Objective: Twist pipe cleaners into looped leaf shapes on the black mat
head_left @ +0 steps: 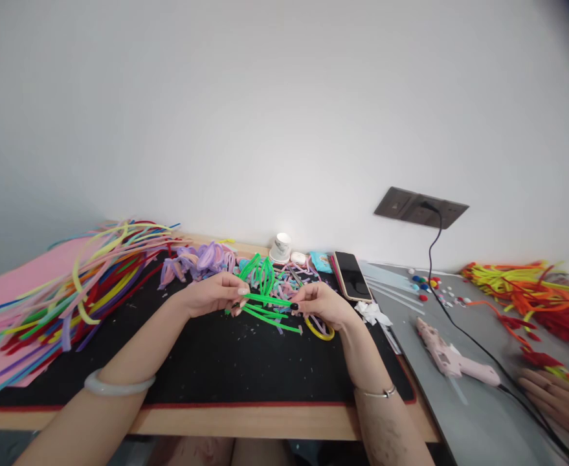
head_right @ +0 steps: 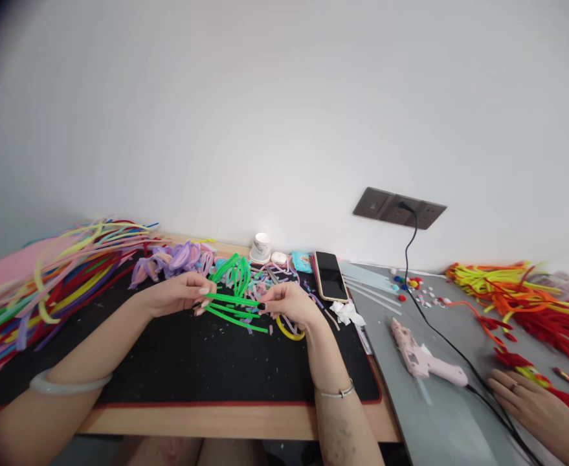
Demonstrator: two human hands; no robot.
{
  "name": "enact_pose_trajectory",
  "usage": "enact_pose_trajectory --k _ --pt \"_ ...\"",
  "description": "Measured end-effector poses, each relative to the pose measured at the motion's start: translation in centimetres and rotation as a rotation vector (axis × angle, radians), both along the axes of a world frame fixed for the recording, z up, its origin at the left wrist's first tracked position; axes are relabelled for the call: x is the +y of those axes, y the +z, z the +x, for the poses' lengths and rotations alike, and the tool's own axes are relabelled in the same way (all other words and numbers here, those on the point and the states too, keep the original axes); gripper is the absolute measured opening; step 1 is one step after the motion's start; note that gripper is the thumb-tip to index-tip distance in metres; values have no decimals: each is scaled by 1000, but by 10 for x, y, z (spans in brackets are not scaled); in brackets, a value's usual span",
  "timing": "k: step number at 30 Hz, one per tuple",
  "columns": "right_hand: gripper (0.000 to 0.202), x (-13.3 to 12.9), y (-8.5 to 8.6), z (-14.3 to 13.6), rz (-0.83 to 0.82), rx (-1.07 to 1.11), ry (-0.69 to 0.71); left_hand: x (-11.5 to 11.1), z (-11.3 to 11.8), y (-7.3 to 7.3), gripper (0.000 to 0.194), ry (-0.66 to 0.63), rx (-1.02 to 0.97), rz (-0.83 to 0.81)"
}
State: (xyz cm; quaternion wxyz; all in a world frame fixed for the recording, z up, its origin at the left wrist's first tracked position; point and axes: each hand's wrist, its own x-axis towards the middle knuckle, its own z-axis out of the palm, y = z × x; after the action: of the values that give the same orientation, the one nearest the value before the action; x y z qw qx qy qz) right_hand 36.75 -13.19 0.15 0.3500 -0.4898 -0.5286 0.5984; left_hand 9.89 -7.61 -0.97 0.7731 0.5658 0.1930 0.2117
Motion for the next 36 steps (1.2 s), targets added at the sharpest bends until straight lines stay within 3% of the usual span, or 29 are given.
enact_pose_trajectory --k 5,10,13,18,21,26,30,36 --pt "22 -4 2 -11 1 2 5 3 -5 3 27 65 -47 32" --pt "22 -5 3 -9 7 -66 116 1 -10 9 28 7 -19 162" --pt "21 -7 11 -2 111 -140 191 0 -11 11 28 -70 30 263" --pt "22 -16 31 -10 377 -272 -16 -3 -8 16 28 -166 54 328" --pt "26 -22 36 -33 421 -309 148 -7 -4 21 27 -197 52 352" --pt "41 -29 22 -62 264 -233 482 -10 -1 25 28 -215 77 389" --pt "39 -28 8 -64 -27 -35 446 -9 -2 24 28 -209 116 448" --pt "39 -27 9 -62 -144 17 428 -11 -2 27 28 -192 140 480"
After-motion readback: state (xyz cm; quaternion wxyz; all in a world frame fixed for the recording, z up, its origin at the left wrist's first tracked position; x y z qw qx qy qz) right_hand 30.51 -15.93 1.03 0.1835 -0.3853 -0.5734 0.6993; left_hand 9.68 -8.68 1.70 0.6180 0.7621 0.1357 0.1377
